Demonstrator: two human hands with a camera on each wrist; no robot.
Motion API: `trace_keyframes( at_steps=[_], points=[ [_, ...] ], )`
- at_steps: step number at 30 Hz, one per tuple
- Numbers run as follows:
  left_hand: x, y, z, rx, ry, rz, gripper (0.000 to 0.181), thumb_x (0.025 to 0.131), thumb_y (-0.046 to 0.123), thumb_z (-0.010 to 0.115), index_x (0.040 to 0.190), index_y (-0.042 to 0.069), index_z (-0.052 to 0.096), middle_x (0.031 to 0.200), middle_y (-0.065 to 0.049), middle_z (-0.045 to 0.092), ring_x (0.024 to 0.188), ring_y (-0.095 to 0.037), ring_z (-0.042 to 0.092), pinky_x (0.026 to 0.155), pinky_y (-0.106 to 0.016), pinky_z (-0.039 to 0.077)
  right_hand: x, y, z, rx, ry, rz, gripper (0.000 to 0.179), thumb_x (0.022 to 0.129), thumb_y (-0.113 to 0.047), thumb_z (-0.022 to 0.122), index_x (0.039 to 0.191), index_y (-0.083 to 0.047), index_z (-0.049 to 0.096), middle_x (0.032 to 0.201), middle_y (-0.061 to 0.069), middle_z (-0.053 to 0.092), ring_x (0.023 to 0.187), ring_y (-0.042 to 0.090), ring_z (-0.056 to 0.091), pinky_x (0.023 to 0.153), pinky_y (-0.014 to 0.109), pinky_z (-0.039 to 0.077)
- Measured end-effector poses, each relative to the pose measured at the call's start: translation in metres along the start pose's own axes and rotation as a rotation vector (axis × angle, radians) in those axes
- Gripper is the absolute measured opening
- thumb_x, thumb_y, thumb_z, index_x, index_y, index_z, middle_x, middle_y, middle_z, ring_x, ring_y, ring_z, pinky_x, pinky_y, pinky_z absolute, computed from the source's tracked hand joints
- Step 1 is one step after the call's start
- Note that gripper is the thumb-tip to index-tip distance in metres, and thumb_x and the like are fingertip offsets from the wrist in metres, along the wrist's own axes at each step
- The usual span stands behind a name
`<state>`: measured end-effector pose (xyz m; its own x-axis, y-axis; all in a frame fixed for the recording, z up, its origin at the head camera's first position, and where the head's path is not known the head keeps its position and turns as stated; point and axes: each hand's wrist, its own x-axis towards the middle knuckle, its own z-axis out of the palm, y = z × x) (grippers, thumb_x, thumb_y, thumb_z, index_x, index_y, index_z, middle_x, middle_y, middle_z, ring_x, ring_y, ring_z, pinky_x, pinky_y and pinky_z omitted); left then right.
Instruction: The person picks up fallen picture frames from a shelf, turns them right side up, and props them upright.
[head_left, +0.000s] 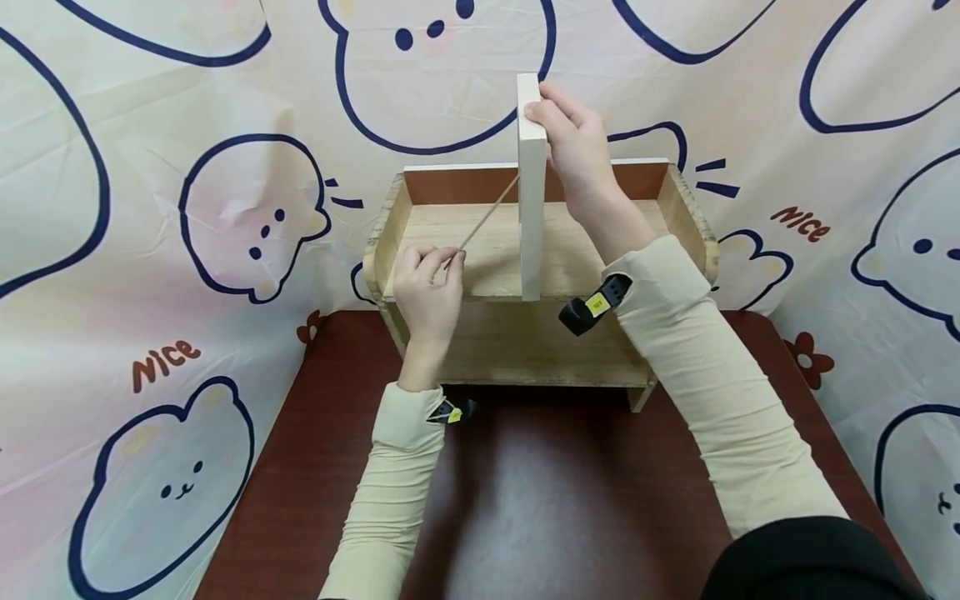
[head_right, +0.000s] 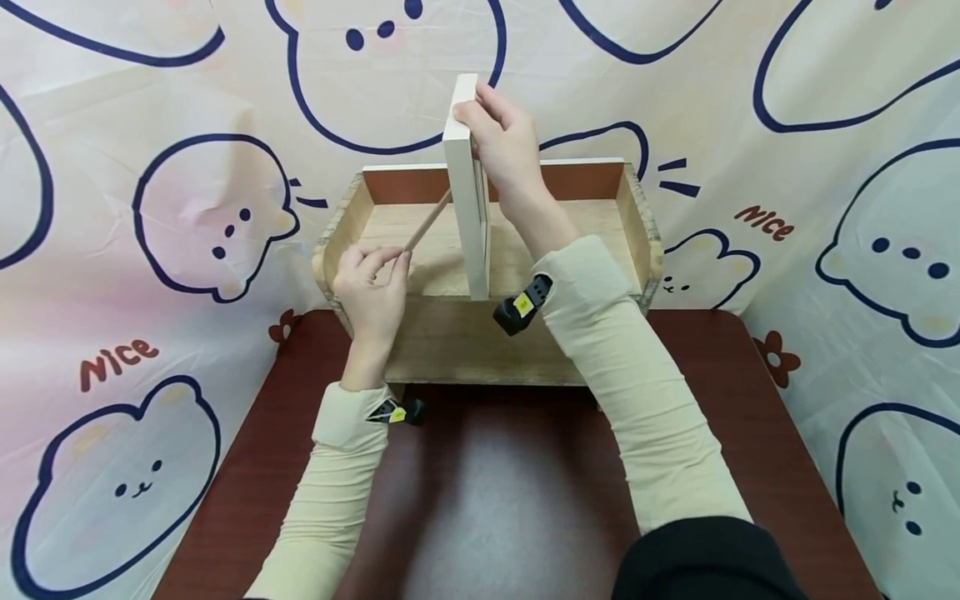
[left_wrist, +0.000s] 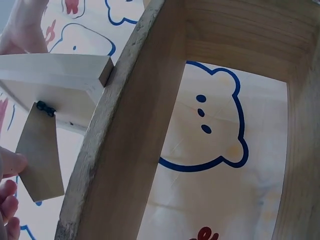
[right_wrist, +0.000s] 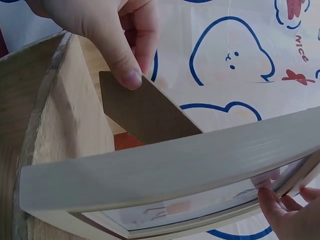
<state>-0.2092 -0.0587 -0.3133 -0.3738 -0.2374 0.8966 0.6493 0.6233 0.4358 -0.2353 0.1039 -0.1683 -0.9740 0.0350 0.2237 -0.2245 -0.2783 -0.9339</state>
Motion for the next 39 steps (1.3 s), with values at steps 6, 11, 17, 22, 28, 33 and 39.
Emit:
trace_keyframes(
  at_steps=[6,11,17,22,28,33,39],
  points=[
    [0.001,-0.003,-0.003,-0.002,-0.017,-0.014,0.004,0.072,0.003,0.073,0.072,-0.001,0.070,0.069,-0.011,0.054,0.068,-0.024,0.052,0.062,-0.033,0.040,0.000,0.001,0.004,-0.060,-0.009,-0.015,0.045,0.088,-0.015,0.052,0.132,-0.012,0.049,0.128,-0.001,0.050,0.108,0.014,0.049,0.082,0.027,0.042],
    [0.002,-0.005,-0.006,-0.011,-0.034,-0.030,0.006,0.073,0.003,0.073,0.072,-0.001,0.071,0.068,-0.011,0.055,0.067,-0.025,0.051,0.061,-0.034,0.038,0.000,0.001,0.009,-0.072,-0.031,-0.020,0.044,0.088,-0.014,0.052,0.131,-0.012,0.050,0.125,0.001,0.052,0.105,0.014,0.050,0.081,0.028,0.043],
    [0.002,-0.009,-0.009,-0.008,-0.037,-0.033,0.007,0.072,0.004,0.074,0.071,-0.002,0.070,0.068,-0.010,0.055,0.066,-0.026,0.050,0.061,-0.035,0.038,0.001,0.002,0.017,-0.089,-0.055,-0.028,0.045,0.088,-0.013,0.052,0.133,-0.009,0.048,0.126,0.002,0.052,0.107,0.014,0.050,0.085,0.027,0.043],
    [0.000,-0.013,-0.011,-0.003,-0.046,-0.045,0.006,0.072,0.003,0.073,0.070,-0.001,0.070,0.067,-0.010,0.054,0.065,-0.025,0.048,0.061,-0.035,0.038,0.001,0.003,0.024,-0.127,-0.065,-0.023,0.047,0.088,-0.013,0.052,0.135,-0.009,0.045,0.128,0.002,0.052,0.108,0.011,0.050,0.083,0.022,0.043],
    [-0.004,-0.016,-0.013,-0.019,-0.042,-0.051,0.005,0.072,0.001,0.073,0.070,-0.002,0.070,0.066,-0.012,0.054,0.064,-0.026,0.048,0.061,-0.035,0.039,0.001,0.005,0.034,-0.177,-0.068,-0.023,0.047,0.087,-0.014,0.053,0.134,-0.011,0.046,0.124,0.000,0.054,0.103,0.011,0.051,0.080,0.021,0.043],
    [-0.007,-0.017,-0.013,-0.027,-0.037,-0.058,0.005,0.072,0.001,0.073,0.070,-0.003,0.070,0.068,-0.012,0.054,0.065,-0.027,0.050,0.061,-0.035,0.040,0.001,0.007,0.039,-0.225,-0.070,-0.051,0.047,0.087,-0.013,0.053,0.133,-0.009,0.048,0.119,0.002,0.056,0.098,0.010,0.052,0.077,0.021,0.044],
    [-0.010,-0.016,-0.012,-0.057,-0.044,-0.073,0.005,0.074,0.000,0.071,0.070,-0.003,0.070,0.074,-0.011,0.064,0.068,-0.023,0.059,0.056,-0.030,0.049,0.000,0.009,0.043,-0.255,-0.071,-0.079,0.047,0.086,-0.012,0.054,0.132,-0.009,0.048,0.114,0.003,0.056,0.088,0.010,0.050,0.071,0.020,0.041]
  ],
)
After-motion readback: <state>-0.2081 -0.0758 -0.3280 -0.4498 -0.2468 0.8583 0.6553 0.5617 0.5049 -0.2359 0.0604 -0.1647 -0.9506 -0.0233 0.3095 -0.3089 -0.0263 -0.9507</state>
